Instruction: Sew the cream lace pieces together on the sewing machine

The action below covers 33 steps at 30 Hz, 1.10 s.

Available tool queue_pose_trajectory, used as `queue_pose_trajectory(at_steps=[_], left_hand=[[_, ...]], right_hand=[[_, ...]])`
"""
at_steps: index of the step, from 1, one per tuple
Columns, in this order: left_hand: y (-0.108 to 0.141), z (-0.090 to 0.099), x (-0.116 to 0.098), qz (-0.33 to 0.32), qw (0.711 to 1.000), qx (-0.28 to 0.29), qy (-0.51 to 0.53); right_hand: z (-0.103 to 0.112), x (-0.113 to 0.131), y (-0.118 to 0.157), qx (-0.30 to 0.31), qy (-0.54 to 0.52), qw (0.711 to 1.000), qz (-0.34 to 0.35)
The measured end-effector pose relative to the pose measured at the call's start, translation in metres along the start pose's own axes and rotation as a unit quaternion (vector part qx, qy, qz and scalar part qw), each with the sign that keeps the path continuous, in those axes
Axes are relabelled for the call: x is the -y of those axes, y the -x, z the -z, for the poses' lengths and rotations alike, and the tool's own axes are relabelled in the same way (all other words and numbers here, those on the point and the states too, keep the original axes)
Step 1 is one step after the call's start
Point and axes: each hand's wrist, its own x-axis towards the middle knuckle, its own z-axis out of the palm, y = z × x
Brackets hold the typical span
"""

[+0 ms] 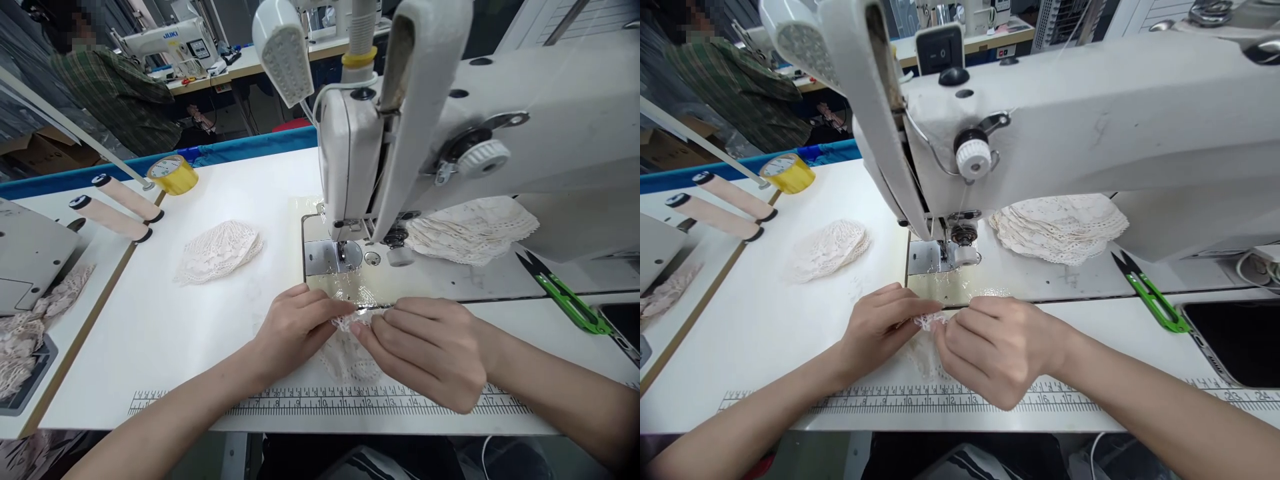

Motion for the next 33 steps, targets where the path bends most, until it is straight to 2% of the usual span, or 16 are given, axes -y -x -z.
queue_pose_trajectory(at_steps=[2,3,4,6,8,9,11,14,16,19,21,24,27,30,33], left_hand=[[-0.002,0.005,-0.008,0.072,0.996,0.01,0.045],[-0.004,0.008,-0.012,0.12,0.989,0.034,0.08],[-0.007,0.012,-0.016,0.167,0.976,0.072,0.118],[-0.013,0.016,-0.018,0.228,0.948,0.153,0.16],[-0.018,0.014,-0.014,0.25,0.946,0.179,0.102],[-0.02,0.01,-0.009,0.249,0.951,0.176,0.047],[-0.019,0.002,0.0,0.228,0.96,0.152,-0.052],[-0.012,-0.009,0.01,0.163,0.97,0.093,-0.157],[-0.008,-0.012,0.011,0.088,0.971,0.057,-0.216],[-0.004,-0.011,0.007,-0.023,0.961,0.03,-0.274],[-0.003,-0.011,0.003,-0.065,0.951,0.023,-0.301],[-0.003,-0.011,0.0,-0.077,0.945,0.049,-0.314],[-0.004,-0.011,0.001,-0.055,0.948,0.077,-0.303],[-0.007,-0.012,0.007,-0.046,0.951,0.075,-0.296],[-0.009,-0.014,0.011,-0.048,0.95,0.071,-0.299]], right_hand=[[0.007,0.0,-0.003,0.011,-0.074,0.995,-0.065],[0.01,0.0,-0.006,0.014,-0.125,0.986,-0.111],[0.014,-0.001,-0.009,0.014,-0.183,0.97,-0.161],[0.016,-0.004,-0.016,0.02,-0.296,0.916,-0.269],[0.011,-0.008,-0.02,0.039,-0.35,0.863,-0.361],[0.006,-0.01,-0.021,0.047,-0.343,0.851,-0.394],[-0.006,-0.015,-0.019,0.058,-0.294,0.852,-0.428],[-0.023,-0.019,-0.013,0.088,-0.227,0.861,-0.447],[-0.029,-0.021,-0.011,0.102,-0.205,0.858,-0.46],[-0.034,-0.025,-0.011,0.103,-0.208,0.853,-0.467],[-0.035,-0.029,-0.011,0.11,-0.204,0.851,-0.471],[-0.031,-0.034,-0.007,0.139,-0.118,0.867,-0.464],[-0.021,-0.031,-0.004,0.135,0.01,0.908,-0.395],[-0.015,-0.021,-0.004,0.118,0.047,0.941,-0.312],[-0.019,-0.012,-0.005,0.148,0.071,0.945,-0.281]])
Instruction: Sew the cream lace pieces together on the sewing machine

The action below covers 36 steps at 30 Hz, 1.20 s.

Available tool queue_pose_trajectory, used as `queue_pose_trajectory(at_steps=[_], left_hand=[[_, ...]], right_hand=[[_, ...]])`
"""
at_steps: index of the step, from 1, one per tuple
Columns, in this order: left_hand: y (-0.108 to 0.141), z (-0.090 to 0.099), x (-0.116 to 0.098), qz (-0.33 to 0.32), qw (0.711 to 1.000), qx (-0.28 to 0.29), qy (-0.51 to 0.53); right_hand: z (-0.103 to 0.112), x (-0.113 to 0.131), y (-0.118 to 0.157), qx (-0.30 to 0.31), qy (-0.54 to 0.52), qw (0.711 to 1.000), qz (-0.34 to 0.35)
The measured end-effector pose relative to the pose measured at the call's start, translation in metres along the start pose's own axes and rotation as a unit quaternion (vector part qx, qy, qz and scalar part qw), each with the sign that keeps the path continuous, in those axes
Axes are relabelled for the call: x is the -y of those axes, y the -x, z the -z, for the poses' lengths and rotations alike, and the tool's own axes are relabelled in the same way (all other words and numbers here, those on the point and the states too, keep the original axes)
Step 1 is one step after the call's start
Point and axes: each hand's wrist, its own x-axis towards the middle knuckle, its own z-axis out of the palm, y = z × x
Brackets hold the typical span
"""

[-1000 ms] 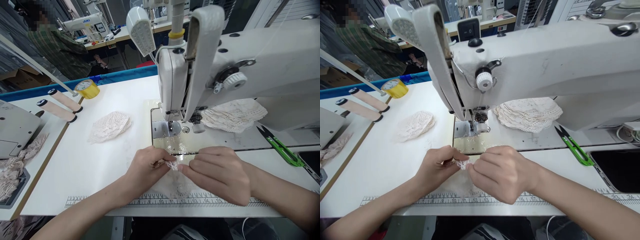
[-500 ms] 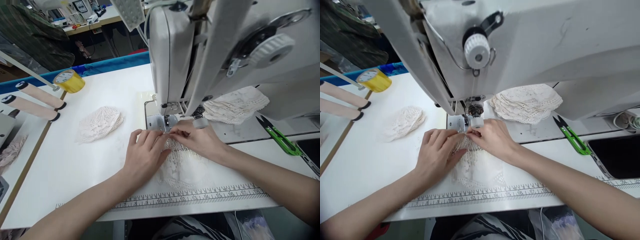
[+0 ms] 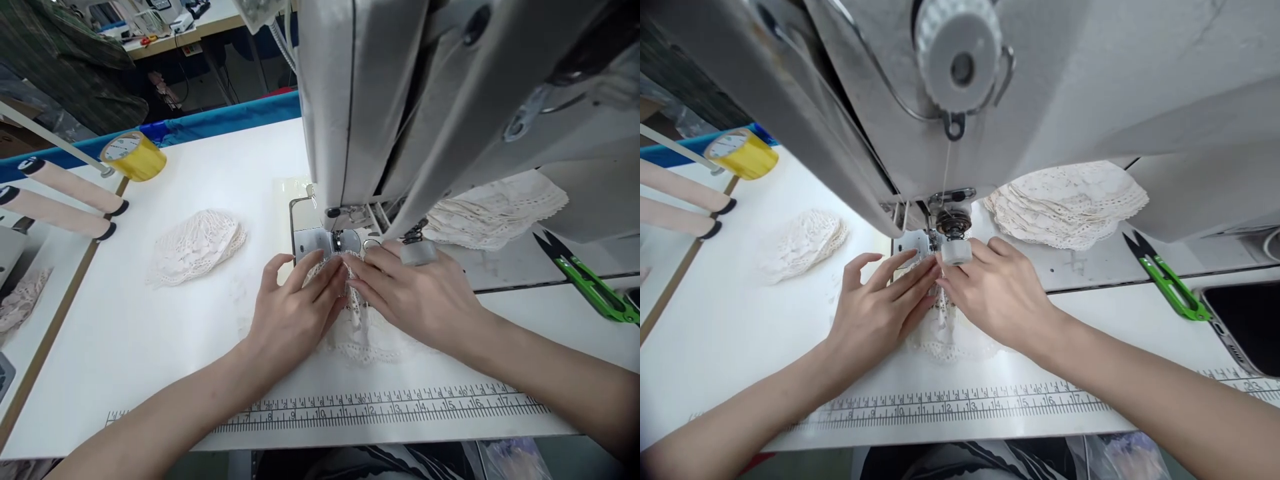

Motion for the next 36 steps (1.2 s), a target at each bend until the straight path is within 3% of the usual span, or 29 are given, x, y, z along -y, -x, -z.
queue_pose_trajectory(at_steps=[6,21,36], left_hand=[[0.0014,0.0029,-0.0031,0.019,1.0,0.025,0.004],[-0.0034,-0.002,0.0043,0.026,0.999,0.018,0.011],[-0.0044,-0.0054,0.0058,0.048,0.999,0.019,0.006]], right_hand=[[-0.0093,-0.0025,0.0003,0.019,0.018,1.0,0.005],[-0.0101,-0.0056,-0.003,0.042,0.063,0.997,-0.003],[-0.0117,-0.0078,-0.0032,0.01,0.106,0.994,0.011]])
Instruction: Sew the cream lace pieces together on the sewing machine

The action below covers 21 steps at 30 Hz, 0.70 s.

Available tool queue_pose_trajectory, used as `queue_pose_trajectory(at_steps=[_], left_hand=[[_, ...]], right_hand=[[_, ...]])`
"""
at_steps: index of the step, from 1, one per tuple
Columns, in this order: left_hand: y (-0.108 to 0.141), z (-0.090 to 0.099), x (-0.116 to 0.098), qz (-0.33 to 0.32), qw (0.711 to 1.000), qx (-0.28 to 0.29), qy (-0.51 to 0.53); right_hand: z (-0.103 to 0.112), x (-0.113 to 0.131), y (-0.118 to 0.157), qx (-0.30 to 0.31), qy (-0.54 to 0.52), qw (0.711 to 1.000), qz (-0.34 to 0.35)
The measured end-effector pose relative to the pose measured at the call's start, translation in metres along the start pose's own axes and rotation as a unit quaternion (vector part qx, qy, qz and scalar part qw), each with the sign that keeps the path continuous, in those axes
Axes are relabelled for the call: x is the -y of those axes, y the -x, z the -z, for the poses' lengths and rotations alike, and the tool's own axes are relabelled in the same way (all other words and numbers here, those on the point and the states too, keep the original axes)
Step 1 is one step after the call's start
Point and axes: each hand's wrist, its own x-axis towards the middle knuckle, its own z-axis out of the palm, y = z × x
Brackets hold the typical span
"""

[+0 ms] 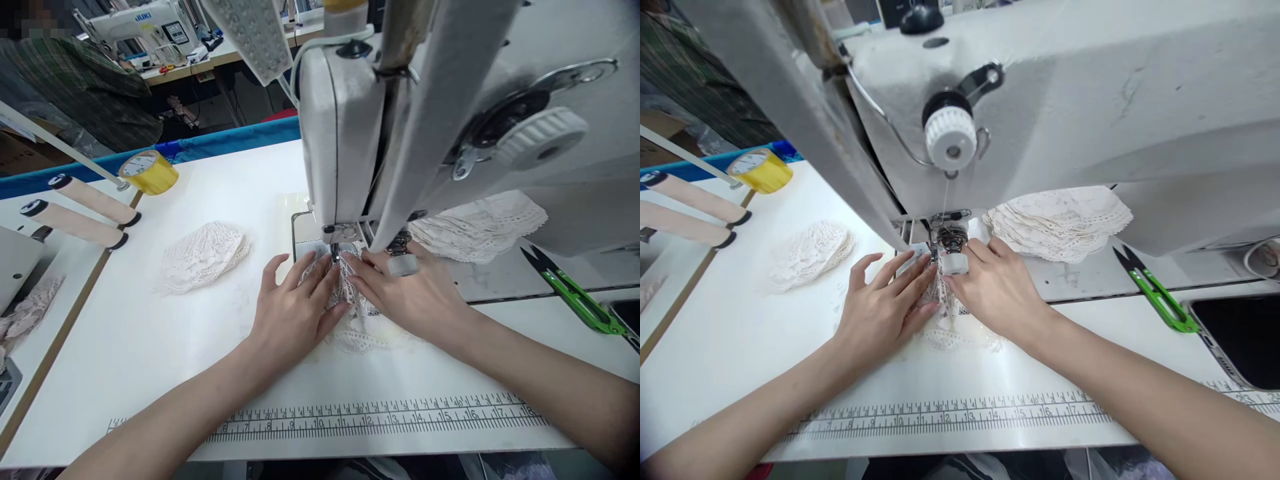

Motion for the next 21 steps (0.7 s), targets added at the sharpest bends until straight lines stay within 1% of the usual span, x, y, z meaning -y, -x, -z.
queue_pose_trajectory(at_steps=[4,7,9,10,11,12,13,14,15,16,17,18,19,20,21], left_hand=[[-0.001,-0.002,0.0,0.004,1.0,0.003,-0.003],[0.0,-0.001,0.0,-0.004,1.0,-0.006,-0.012],[0.001,0.004,0.002,-0.013,0.999,-0.028,-0.018],[0.001,0.009,0.003,-0.02,0.999,-0.036,-0.015],[0.001,0.014,0.005,-0.029,0.999,-0.032,-0.001],[0.001,0.019,0.007,-0.042,0.999,-0.014,0.021],[0.001,0.024,0.01,-0.058,0.997,0.021,0.053],[0.001,0.029,0.012,-0.077,0.991,0.069,0.084],[0.0,0.034,0.014,-0.094,0.983,0.114,0.106],[0.0,0.036,0.015,-0.108,0.977,0.146,0.115],[0.0,0.038,0.016,-0.115,0.973,0.165,0.116],[0.0,0.039,0.015,-0.109,0.972,0.171,0.117],[-0.001,0.04,0.014,-0.088,0.973,0.172,0.125],[-0.001,0.04,0.013,-0.051,0.973,0.172,0.143],[-0.002,0.04,0.012,-0.001,0.969,0.178,0.171]], right_hand=[[-0.002,-0.001,-0.001,0.015,0.013,1.0,-0.001],[0.001,-0.004,-0.002,-0.006,0.001,1.0,0.011],[0.008,-0.006,-0.001,-0.021,-0.045,0.999,0.011],[0.013,-0.007,0.0,-0.01,-0.089,0.996,0.006],[0.019,-0.009,0.001,0.017,-0.146,0.989,0.0],[0.024,-0.01,0.002,0.06,-0.211,0.976,-0.007],[0.029,-0.012,0.002,0.111,-0.271,0.956,-0.009],[0.033,-0.013,0.003,0.158,-0.317,0.935,-0.007],[0.036,-0.014,0.004,0.19,-0.349,0.917,-0.006],[0.038,-0.016,0.004,0.208,-0.37,0.906,-0.006],[0.038,-0.017,0.005,0.212,-0.384,0.899,-0.013],[0.038,-0.019,0.005,0.21,-0.397,0.893,-0.026],[0.037,-0.02,0.005,0.206,-0.411,0.887,-0.046],[0.035,-0.021,0.005,0.204,-0.425,0.879,-0.07],[0.034,-0.022,0.005,0.202,-0.437,0.871,-0.096]])
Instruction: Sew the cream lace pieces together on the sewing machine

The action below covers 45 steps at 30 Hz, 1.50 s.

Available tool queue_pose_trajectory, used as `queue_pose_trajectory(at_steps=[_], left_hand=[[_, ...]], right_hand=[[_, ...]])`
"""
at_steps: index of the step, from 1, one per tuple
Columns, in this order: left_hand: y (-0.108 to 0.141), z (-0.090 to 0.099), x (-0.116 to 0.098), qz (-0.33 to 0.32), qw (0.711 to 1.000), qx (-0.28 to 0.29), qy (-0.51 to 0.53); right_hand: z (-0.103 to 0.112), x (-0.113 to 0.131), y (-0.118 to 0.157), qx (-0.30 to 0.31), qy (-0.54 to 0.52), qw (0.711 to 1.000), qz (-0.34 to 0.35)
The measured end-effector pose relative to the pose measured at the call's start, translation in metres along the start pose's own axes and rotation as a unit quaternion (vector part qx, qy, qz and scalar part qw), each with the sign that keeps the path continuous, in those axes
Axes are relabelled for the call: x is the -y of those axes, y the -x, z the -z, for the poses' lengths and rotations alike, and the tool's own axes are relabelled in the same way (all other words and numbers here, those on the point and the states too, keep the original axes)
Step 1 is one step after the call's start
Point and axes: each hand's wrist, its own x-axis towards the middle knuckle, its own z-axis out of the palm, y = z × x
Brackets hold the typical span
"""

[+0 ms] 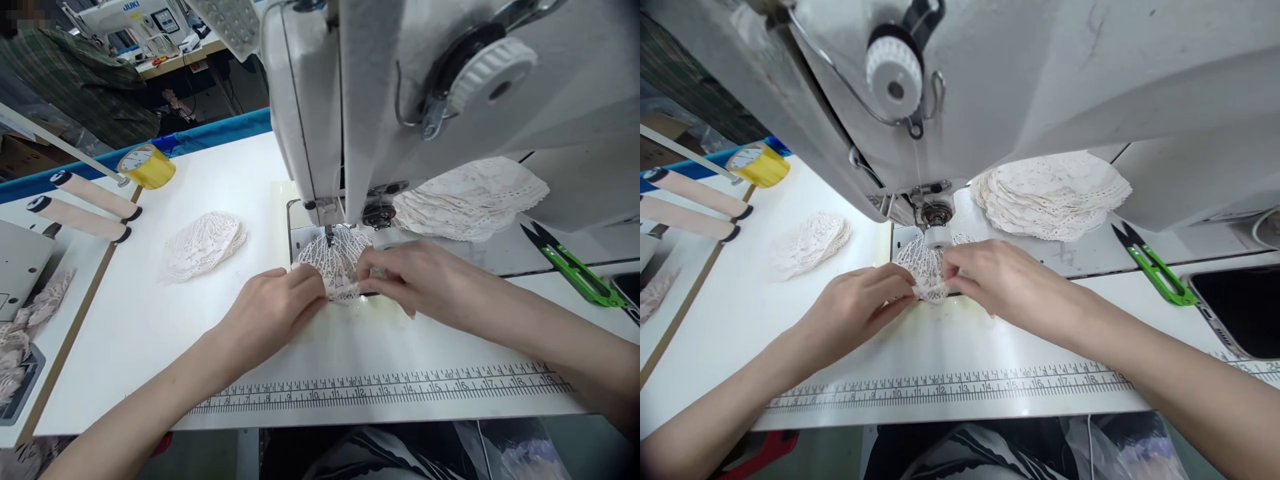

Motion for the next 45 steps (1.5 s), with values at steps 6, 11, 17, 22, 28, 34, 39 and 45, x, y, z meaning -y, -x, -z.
queue_pose_trajectory(at_steps=[6,11,17,22,28,34,39,45], left_hand=[[-0.015,0.008,0.0,0.146,0.976,0.041,0.158],[-0.034,0.009,0.011,0.096,0.988,0.052,0.111],[-0.045,0.015,0.025,0.065,0.983,0.06,0.161],[-0.035,0.01,0.026,0.045,0.969,0.071,0.234],[-0.009,-0.022,0.014,-0.114,0.985,-0.111,-0.063],[0.002,-0.026,-0.001,-0.14,0.953,-0.144,-0.228],[0.004,-0.025,-0.001,-0.12,0.962,-0.116,-0.214],[0.001,-0.027,0.004,-0.107,0.967,-0.123,-0.194]], right_hand=[[-0.005,0.002,-0.006,-0.085,0.027,0.996,0.0],[-0.018,-0.001,-0.009,-0.23,0.165,0.955,0.089],[-0.023,-0.004,-0.013,-0.27,0.211,0.938,0.06],[-0.02,0.001,-0.011,-0.25,0.181,0.95,0.049],[-0.021,0.007,-0.003,-0.197,0.231,0.943,0.138],[-0.023,0.009,-0.005,-0.204,0.247,0.931,0.174],[-0.023,0.009,-0.003,-0.2,0.245,0.932,0.176],[-0.025,0.005,-0.006,-0.208,0.263,0.926,0.176]])
